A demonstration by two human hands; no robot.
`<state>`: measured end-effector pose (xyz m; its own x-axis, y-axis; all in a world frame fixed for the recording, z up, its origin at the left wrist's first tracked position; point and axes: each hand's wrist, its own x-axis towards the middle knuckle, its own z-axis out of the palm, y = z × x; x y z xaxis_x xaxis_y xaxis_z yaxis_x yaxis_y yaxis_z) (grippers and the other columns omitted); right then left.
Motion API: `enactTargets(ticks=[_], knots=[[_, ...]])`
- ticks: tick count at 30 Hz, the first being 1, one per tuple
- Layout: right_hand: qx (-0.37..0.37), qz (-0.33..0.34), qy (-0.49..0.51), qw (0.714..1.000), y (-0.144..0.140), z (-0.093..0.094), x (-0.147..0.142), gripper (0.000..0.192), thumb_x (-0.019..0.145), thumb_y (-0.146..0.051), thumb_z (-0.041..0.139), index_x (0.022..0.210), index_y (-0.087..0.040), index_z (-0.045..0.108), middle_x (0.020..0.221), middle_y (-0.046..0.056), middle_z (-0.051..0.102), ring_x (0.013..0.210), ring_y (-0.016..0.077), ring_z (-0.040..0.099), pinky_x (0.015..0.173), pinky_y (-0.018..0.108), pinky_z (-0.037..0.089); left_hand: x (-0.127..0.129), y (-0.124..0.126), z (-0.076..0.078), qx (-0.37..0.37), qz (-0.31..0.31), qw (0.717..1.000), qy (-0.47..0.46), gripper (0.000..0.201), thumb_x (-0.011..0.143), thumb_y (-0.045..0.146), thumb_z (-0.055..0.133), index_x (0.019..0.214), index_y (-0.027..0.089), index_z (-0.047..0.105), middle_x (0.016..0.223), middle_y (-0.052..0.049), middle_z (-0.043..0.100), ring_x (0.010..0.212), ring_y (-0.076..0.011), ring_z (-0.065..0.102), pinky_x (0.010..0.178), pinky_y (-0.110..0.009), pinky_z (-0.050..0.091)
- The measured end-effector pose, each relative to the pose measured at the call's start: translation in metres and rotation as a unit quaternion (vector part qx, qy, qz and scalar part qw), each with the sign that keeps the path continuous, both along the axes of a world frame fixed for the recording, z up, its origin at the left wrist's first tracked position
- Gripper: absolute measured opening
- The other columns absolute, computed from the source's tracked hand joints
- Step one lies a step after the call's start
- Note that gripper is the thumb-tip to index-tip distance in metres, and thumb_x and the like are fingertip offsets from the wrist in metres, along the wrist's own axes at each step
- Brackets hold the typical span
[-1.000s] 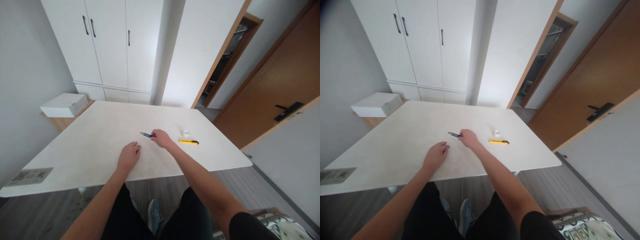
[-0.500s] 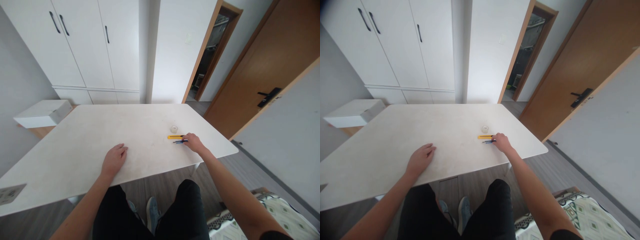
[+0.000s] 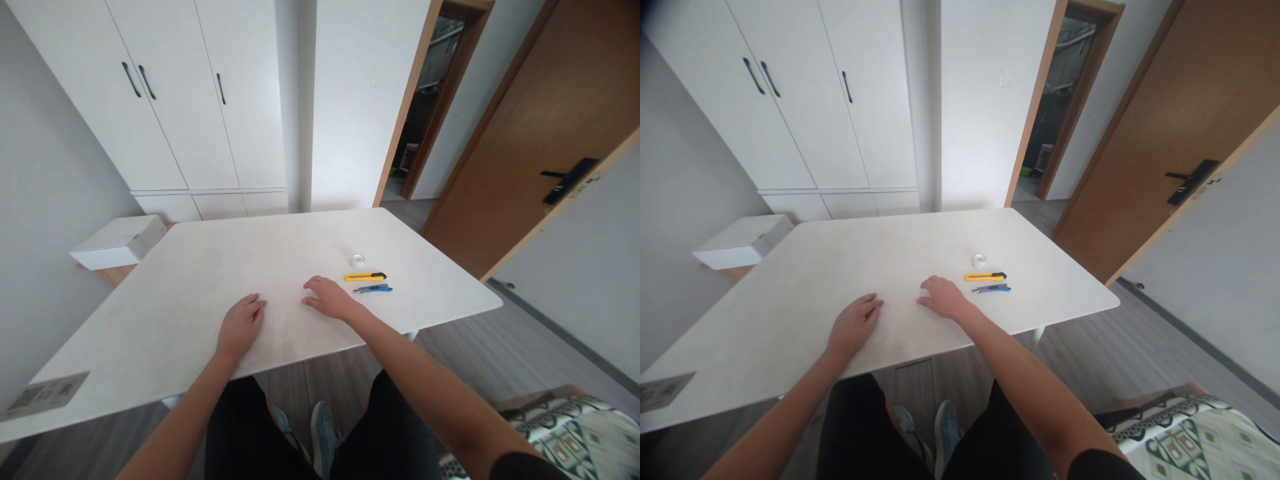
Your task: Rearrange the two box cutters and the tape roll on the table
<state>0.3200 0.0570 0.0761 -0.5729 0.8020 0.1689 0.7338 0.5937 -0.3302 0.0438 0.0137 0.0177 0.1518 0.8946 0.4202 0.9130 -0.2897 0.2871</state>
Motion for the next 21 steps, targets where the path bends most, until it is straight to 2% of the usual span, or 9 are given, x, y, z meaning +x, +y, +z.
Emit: enactTargets(ticks=[3,7,21], knots=[[0.041,-0.006,-0.005,0.999,0.0,-0.024,-0.02,0.05,0.094,-0.051,0.056,0.129,-0.016,0.057,0.133,0.016,0.057,0.126,0.0259,0.05,0.106,0.04,0.036,0.0,-0.001,0.001,-0.005,0.002,1.0,0.006,0.039,0.092,0.034,0.041,0.106,0.021,0.075,0.122,-0.009,0.07,0.114,-0.025,0.065,0.104,-0.041,0.049],[0.062,-0.022,-0.006,0.998,-0.002,-0.043,-0.019,0.057,0.094,-0.055,0.052,0.134,-0.015,0.053,0.143,0.017,0.05,0.135,0.027,0.04,0.114,0.044,0.026,0.001,0.0,0.001,-0.006,0.011,1.0,0.0,0.039,0.092,0.034,0.041,0.105,0.021,0.075,0.122,-0.009,0.07,0.114,-0.0251,0.065,0.105,-0.042,0.049],[0.052,-0.027,0.002,0.998,-0.002,-0.042,-0.018,0.058,0.092,-0.057,0.054,0.134,-0.017,0.054,0.143,0.015,0.051,0.135,0.026,0.041,0.114,0.042,0.025,-0.001,0.0,-0.001,-0.015,0.013,1.0,-0.008,0.037,0.093,0.036,0.042,0.106,0.022,0.075,0.124,-0.008,0.069,0.115,-0.0236,0.064,0.106,-0.04,0.048]])
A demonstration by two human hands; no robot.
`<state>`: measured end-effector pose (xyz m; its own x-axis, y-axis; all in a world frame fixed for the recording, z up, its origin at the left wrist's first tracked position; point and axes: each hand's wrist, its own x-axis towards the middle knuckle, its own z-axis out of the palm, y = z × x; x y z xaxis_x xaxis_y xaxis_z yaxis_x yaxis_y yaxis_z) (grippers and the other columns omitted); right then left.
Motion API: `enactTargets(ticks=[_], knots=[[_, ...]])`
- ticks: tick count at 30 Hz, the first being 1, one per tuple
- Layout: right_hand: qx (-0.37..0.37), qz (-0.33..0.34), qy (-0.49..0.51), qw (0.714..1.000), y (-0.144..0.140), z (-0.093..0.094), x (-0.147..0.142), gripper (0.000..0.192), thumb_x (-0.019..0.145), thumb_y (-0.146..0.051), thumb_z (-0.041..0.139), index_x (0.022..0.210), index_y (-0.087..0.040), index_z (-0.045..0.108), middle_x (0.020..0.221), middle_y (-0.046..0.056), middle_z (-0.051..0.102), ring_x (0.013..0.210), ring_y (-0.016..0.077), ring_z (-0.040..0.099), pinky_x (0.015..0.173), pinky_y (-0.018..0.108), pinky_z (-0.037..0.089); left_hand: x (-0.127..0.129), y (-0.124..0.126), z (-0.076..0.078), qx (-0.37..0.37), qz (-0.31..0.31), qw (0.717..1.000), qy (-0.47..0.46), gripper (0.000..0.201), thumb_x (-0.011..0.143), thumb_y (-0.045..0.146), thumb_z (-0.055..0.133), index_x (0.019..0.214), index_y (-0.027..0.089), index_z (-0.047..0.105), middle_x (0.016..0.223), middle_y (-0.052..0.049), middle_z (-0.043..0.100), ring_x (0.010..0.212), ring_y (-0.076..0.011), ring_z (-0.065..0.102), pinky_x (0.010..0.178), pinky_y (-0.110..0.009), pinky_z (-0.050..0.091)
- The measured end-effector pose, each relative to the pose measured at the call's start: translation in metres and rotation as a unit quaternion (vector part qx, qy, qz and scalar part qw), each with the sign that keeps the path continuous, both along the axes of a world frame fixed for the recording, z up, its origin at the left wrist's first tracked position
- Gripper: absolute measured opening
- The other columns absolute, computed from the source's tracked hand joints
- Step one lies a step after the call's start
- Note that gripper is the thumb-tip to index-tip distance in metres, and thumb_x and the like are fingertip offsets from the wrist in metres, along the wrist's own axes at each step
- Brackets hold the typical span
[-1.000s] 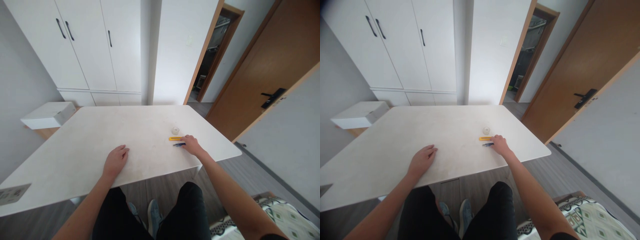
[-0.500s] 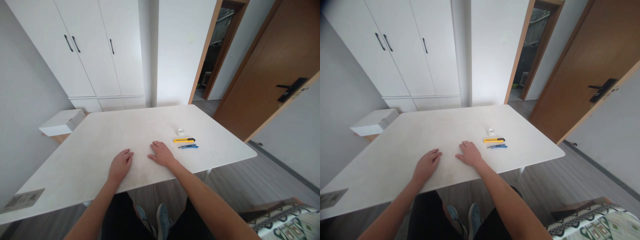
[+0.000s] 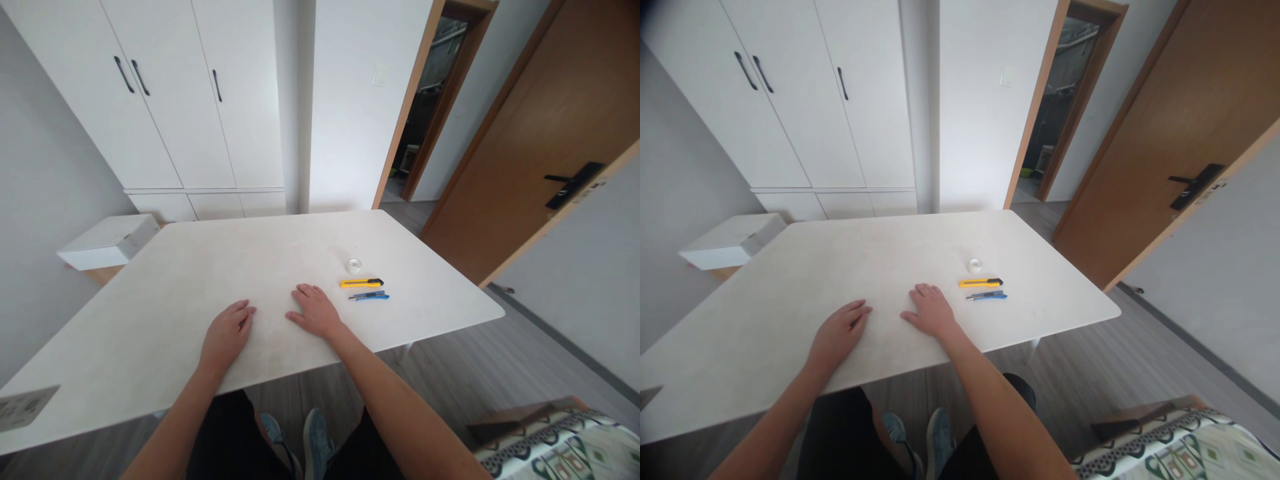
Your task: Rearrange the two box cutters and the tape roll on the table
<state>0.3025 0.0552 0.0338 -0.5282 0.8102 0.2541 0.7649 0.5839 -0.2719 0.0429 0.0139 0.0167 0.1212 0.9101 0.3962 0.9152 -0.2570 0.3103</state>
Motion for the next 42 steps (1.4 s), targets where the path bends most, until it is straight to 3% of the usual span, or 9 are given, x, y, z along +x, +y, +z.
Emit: enactTargets(ticks=[42], knots=[[-0.001,-0.001,0.003,1.0,0.0011,-0.0023,0.0013,0.056,0.093,-0.057,0.052,0.136,-0.02,0.054,0.144,0.014,0.051,0.135,0.0251,0.042,0.114,0.042,0.027,-0.0005,0.0001,-0.0011,0.004,-0.002,1.0,-0.013,0.038,0.093,0.038,0.042,0.104,0.023,0.075,0.124,-0.008,0.069,0.115,-0.0247,0.064,0.106,-0.041,0.048]])
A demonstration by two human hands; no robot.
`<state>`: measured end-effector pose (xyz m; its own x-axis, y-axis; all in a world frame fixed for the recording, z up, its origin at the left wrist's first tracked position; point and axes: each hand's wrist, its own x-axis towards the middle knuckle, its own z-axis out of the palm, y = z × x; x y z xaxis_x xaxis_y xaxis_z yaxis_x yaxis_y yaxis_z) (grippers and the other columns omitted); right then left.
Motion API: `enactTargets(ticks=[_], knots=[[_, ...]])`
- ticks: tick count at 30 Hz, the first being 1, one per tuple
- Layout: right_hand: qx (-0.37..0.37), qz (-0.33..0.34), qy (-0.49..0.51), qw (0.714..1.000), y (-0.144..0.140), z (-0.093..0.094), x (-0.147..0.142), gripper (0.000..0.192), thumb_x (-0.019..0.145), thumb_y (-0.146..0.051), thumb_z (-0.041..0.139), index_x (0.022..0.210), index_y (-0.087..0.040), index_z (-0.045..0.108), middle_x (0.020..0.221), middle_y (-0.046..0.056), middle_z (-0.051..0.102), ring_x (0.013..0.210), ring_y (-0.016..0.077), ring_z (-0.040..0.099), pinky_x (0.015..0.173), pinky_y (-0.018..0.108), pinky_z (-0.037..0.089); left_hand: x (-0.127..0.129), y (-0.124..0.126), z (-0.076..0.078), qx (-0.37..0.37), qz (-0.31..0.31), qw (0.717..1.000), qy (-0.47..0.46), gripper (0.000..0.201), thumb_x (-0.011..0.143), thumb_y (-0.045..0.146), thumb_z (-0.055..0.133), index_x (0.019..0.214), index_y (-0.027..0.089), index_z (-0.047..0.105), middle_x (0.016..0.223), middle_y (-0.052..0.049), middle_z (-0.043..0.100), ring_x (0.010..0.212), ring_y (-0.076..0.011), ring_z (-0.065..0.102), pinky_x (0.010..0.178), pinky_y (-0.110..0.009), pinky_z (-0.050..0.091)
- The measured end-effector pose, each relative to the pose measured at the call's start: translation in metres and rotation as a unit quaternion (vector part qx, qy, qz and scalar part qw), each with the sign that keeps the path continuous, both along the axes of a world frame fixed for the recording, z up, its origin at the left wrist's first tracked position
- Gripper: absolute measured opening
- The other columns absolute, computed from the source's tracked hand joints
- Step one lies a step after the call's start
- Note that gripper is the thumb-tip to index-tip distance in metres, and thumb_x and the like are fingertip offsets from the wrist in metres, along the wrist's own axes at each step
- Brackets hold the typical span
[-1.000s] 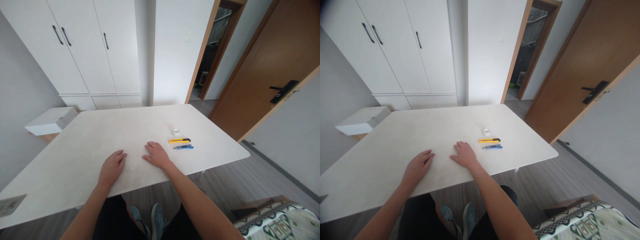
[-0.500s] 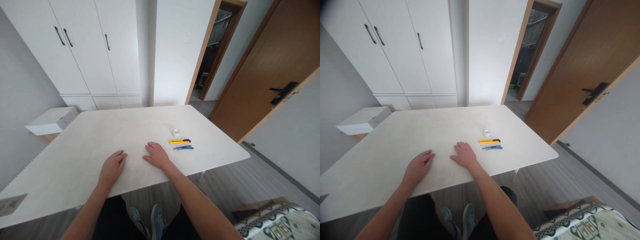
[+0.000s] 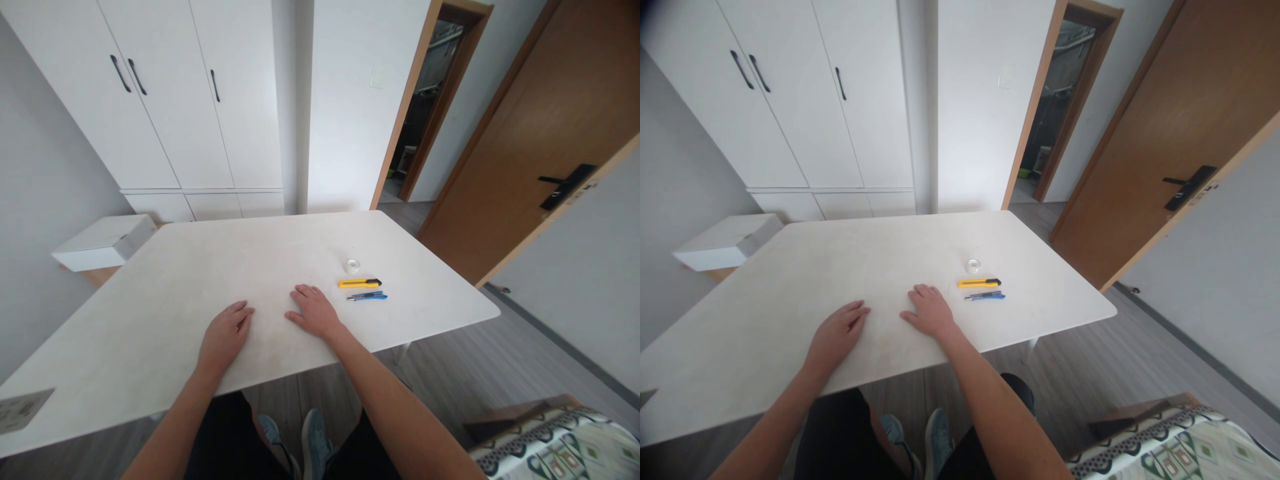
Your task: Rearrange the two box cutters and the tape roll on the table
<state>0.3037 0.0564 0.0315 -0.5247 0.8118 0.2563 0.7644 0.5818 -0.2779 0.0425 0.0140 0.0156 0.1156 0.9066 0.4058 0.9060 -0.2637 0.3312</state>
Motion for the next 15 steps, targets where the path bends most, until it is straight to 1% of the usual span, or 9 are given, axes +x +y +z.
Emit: enactTargets(ticks=[5,15], knots=[[-0.001,0.002,0.0,1.0,-0.0004,0.0006,-0.0002,0.057,0.093,-0.056,0.053,0.136,-0.017,0.054,0.144,0.015,0.051,0.135,0.0256,0.042,0.114,0.041,0.027,-0.0002,-0.0001,0.0006,-0.003,-0.002,1.0,0.005,0.037,0.093,0.037,0.042,0.105,0.022,0.075,0.124,-0.008,0.069,0.115,-0.0244,0.064,0.106,-0.041,0.048],[0.002,0.0,0.001,1.0,-0.0005,-0.0003,-0.0001,0.056,0.094,-0.055,0.052,0.135,-0.017,0.054,0.145,0.015,0.051,0.135,0.0253,0.041,0.114,0.041,0.026,-0.0007,0.0002,0.0005,-0.004,-0.001,1.0,0.011,0.037,0.093,0.036,0.043,0.106,0.022,0.075,0.125,-0.008,0.069,0.115,-0.0241,0.064,0.105,-0.039,0.048]])
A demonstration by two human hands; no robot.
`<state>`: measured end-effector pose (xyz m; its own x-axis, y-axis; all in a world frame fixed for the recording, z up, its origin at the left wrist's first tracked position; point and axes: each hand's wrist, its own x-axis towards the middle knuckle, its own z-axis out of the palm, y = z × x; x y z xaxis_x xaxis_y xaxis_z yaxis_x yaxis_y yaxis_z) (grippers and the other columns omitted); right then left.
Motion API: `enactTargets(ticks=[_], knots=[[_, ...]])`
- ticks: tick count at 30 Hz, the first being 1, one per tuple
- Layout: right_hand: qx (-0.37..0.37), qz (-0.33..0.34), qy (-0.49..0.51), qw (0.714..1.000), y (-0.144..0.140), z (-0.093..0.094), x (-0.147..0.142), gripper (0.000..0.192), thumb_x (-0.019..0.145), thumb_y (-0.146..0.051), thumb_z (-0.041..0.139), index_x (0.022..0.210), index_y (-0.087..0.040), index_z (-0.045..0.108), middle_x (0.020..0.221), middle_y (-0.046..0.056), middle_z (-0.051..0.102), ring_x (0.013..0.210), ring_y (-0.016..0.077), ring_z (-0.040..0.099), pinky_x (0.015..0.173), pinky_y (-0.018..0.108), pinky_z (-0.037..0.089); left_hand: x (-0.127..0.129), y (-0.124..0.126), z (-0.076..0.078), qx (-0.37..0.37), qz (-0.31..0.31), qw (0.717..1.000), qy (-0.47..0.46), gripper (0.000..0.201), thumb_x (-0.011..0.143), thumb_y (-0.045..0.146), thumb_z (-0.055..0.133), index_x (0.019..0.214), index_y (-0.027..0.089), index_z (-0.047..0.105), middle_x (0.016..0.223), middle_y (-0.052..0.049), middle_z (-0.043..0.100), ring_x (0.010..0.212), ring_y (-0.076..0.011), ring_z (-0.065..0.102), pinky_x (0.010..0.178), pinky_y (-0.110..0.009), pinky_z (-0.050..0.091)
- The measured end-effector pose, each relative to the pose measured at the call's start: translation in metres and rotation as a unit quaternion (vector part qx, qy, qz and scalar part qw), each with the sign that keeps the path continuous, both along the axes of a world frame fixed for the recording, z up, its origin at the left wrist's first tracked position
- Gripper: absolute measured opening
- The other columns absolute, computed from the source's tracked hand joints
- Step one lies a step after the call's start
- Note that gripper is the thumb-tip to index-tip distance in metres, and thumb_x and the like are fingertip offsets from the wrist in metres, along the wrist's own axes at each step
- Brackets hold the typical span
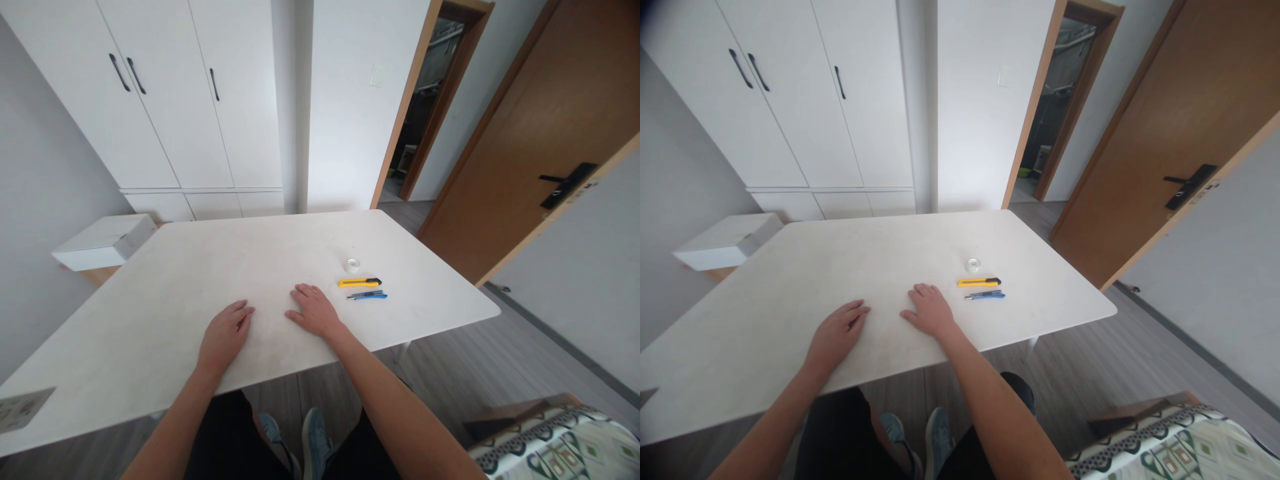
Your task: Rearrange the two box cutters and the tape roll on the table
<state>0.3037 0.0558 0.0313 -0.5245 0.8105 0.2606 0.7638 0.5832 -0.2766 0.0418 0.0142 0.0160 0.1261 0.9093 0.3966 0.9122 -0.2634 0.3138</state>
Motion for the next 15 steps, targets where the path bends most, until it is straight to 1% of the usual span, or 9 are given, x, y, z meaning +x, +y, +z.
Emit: enactTargets(ticks=[9,12,15], knots=[[0.016,-0.006,0.011,1.0,-0.002,0.001,0.0,0.045,0.094,-0.046,0.056,0.128,-0.016,0.059,0.138,0.014,0.056,0.13,0.0247,0.047,0.111,0.04,0.031,0.0,0.001,-0.002,0.004,-0.001,1.0,-0.005,0.04,0.093,0.038,0.041,0.105,0.02,0.075,0.123,-0.009,0.069,0.115,-0.0241,0.064,0.106,-0.04,0.048],[0.018,-0.013,0.016,1.0,-0.005,0.001,0.0,0.037,0.095,-0.04,0.057,0.124,-0.017,0.061,0.136,0.014,0.058,0.129,0.0244,0.049,0.111,0.04,0.034,0.0,0.001,-0.001,0.008,0.001,1.0,-0.007,0.04,0.093,0.038,0.041,0.104,0.02,0.075,0.123,-0.009,0.07,0.114,-0.0241,0.065,0.105,-0.04,0.049],[0.018,-0.021,0.03,0.999,-0.014,0.001,0.0,0.029,0.096,-0.031,0.055,0.121,-0.018,0.063,0.131,0.013,0.061,0.129,0.0239,0.049,0.111,0.041,0.034,0.0,0.0,-0.001,0.009,0.0,1.0,-0.005,0.041,0.093,0.039,0.04,0.104,0.021,0.075,0.122,-0.008,0.07,0.113,-0.0241,0.065,0.104,-0.04,0.049]])
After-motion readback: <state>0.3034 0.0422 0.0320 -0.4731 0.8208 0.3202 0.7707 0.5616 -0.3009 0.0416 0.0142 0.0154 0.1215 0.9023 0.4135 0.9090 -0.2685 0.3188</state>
